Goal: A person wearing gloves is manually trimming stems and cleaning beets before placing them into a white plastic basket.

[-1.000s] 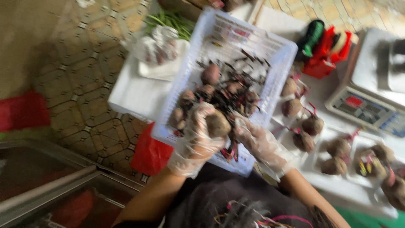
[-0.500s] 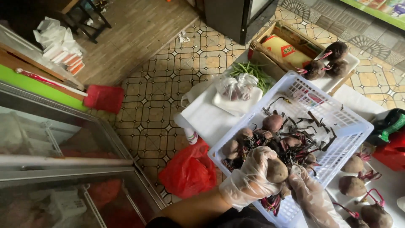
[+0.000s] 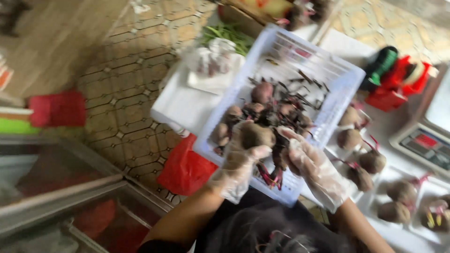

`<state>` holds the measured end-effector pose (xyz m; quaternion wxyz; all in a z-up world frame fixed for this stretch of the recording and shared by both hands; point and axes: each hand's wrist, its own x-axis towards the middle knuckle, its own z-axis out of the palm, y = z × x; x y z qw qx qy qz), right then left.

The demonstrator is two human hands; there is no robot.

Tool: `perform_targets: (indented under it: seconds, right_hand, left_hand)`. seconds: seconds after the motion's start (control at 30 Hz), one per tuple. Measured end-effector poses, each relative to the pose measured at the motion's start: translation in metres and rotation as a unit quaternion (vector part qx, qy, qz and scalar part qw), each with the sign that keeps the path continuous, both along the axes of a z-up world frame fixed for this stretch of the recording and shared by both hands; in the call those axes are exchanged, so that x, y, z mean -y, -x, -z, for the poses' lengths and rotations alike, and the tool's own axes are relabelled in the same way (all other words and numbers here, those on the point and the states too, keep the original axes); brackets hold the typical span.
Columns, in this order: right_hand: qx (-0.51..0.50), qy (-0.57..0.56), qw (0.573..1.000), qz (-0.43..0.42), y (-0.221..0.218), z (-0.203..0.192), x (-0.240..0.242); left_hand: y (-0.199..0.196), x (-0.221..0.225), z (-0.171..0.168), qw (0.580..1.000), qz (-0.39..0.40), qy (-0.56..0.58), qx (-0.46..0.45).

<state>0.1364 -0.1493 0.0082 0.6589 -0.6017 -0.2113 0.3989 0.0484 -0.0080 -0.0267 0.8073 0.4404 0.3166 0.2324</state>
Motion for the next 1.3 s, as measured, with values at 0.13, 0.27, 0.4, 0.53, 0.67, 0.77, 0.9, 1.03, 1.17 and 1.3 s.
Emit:
perform_targets:
  seconds: [0.13, 0.27, 0.4, 0.53, 0.67, 0.77, 0.9, 1.03, 1.17, 1.3]
  right_hand:
    - [-0.020, 0.031, 0.997, 0.061, -0.007, -0.012, -0.001]
    - [-0.058, 0.063, 0.992, 0.094, -0.009, -0.022, -0.006]
    - [-0.094, 0.087, 0.985, 0.119, -0.009, -0.030, -0.010]
    - [-0.118, 0.104, 0.978, 0.135, -0.008, -0.037, -0.015]
    - [-0.149, 0.124, 0.970, 0.149, -0.007, -0.042, -0.021]
    - [-0.168, 0.136, 0.964, 0.157, -0.006, -0.046, -0.025]
    - [-0.196, 0.153, 0.954, 0.165, 0.000, -0.050, -0.030]
    - [-0.216, 0.164, 0.948, 0.168, 0.004, -0.056, -0.037]
    - [-0.270, 0.051, 0.953, 0.132, -0.003, -0.007, -0.017]
    - [-0.277, -0.070, 0.954, 0.093, -0.010, 0.019, -0.010]
  left_hand:
    - [0.014, -0.009, -0.009, 0.997, 0.054, 0.046, 0.017]
    - [0.021, -0.018, 0.007, 0.991, 0.131, -0.026, 0.011]
    - [0.020, -0.014, 0.008, 0.988, 0.143, -0.059, 0.014]
    - [0.022, -0.018, 0.009, 0.982, 0.137, -0.131, -0.022]
    - [0.022, -0.018, 0.003, 0.953, 0.170, -0.246, -0.046]
    - [0.023, -0.011, 0.008, 0.964, 0.166, -0.204, -0.034]
    - [0.026, -0.005, 0.025, 0.978, 0.150, -0.141, -0.027]
    - [0.017, -0.008, -0.038, 0.985, 0.140, 0.063, -0.077]
    - [0.020, -0.017, -0.053, 0.978, 0.138, 0.155, -0.019]
    - [0.027, -0.026, 0.002, 0.968, 0.119, 0.221, 0.004]
